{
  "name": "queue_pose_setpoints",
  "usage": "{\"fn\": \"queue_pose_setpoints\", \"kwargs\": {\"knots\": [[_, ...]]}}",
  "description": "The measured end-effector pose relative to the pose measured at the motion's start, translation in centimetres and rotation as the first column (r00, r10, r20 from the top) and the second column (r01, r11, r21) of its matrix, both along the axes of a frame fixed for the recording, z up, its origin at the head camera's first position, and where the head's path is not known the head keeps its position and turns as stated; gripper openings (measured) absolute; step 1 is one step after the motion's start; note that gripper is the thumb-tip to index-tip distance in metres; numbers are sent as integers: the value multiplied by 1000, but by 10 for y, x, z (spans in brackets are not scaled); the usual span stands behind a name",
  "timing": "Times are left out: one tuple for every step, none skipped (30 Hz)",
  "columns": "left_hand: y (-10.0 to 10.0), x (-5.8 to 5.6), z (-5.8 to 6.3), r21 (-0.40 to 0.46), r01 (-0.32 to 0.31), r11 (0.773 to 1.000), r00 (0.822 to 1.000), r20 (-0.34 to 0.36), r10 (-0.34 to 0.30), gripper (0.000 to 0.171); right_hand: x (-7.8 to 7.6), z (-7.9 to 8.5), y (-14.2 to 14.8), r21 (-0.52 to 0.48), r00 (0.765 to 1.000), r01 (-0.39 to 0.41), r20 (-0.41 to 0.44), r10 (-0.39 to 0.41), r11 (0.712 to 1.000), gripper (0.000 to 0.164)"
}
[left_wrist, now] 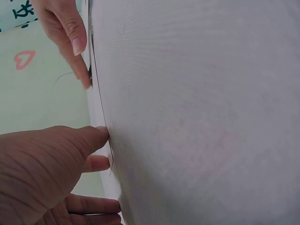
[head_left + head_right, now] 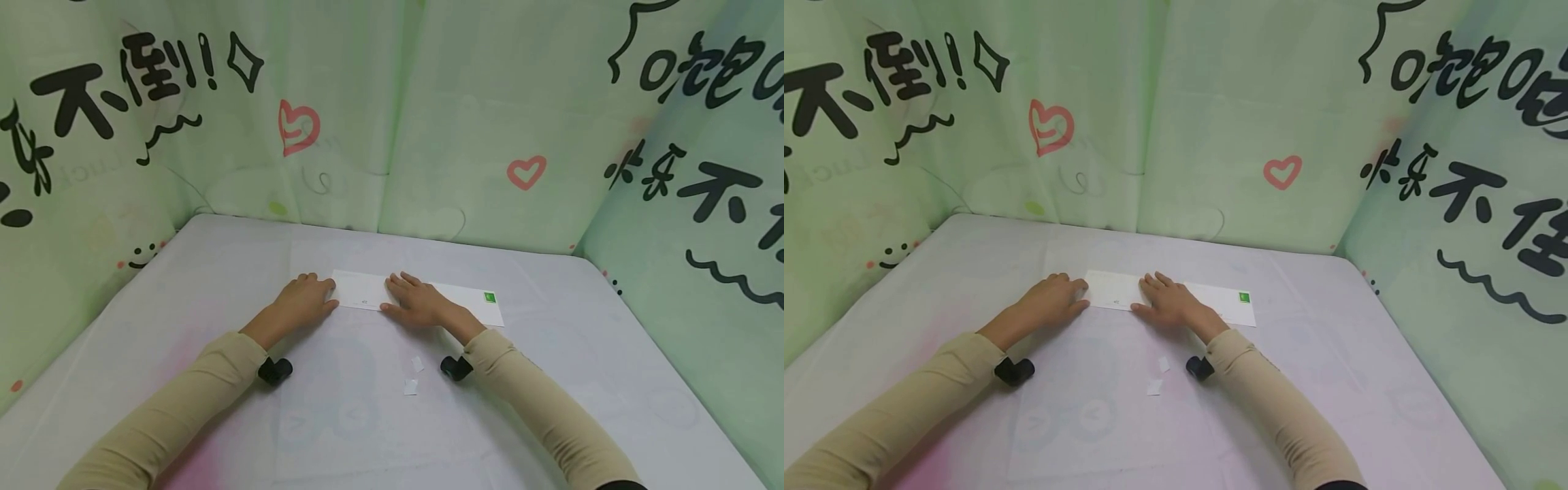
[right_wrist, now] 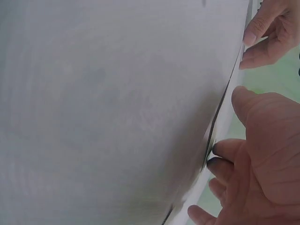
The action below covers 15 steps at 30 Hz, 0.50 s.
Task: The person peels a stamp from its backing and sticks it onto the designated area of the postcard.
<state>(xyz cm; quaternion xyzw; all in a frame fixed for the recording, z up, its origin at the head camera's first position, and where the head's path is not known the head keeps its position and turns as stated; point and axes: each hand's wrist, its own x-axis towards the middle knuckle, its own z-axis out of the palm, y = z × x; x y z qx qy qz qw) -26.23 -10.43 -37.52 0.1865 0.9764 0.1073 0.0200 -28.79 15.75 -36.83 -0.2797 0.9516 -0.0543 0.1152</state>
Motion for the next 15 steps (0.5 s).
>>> {"fn": "queue_pose_setpoints", "kwargs": {"knots": [[0,0,0,1,-1,1000,1000,1,1,40,0,0,0,10,1000,-1,5,1,1000,70],[0,0,0,1,-1,1000,1000,2,1,40,1,1,0,22,1000,-2,10,2,1000,70],[0,0,0,0,-1,1000,1000,2,1,40,1,1,0,33,1000,-5,10,4,999,70],[0,0,1,-1,2,1000,1000,-1,-2,40,1,1,0,44,1000,-5,11,5,999,70],[0,0,1,-1,4,1000,1000,-3,-4,39,2,2,0,55,1000,-10,12,9,998,70],[1,0,1,-2,7,1000,1000,-7,-7,38,2,2,-1,64,1000,-13,13,12,998,70],[0,0,1,-4,8,1000,1000,-9,-8,38,2,3,-1,67,1000,-17,12,16,998,69],[0,0,1,-6,11,1000,1000,-11,-11,37,2,4,-2,72,1000,-20,11,20,997,68],[0,0,1,-8,12,1000,1000,-12,-12,37,2,4,-2,73,1000,-24,10,23,997,68],[0,0,1,-9,13,1000,1000,-11,-13,37,2,4,-3,78,1000,-27,13,26,997,68],[0,0,1,-10,13,1000,1000,-9,-13,37,2,4,-4,80,999,-29,16,28,996,68],[0,1,1,-12,13,1000,1000,-7,-13,37,2,4,-4,81,999,-27,18,26,996,68],[0,1,1,-12,13,1000,1000,-3,-13,37,3,4,-4,83,999,-25,22,23,996,68],[0,0,1,-11,13,1000,1000,-1,-13,37,3,4,-4,87,1000,-23,24,21,996,68],[0,0,1,-11,13,1000,1000,1,-13,37,3,4,-3,88,1000,-20,25,18,996,69]]}}
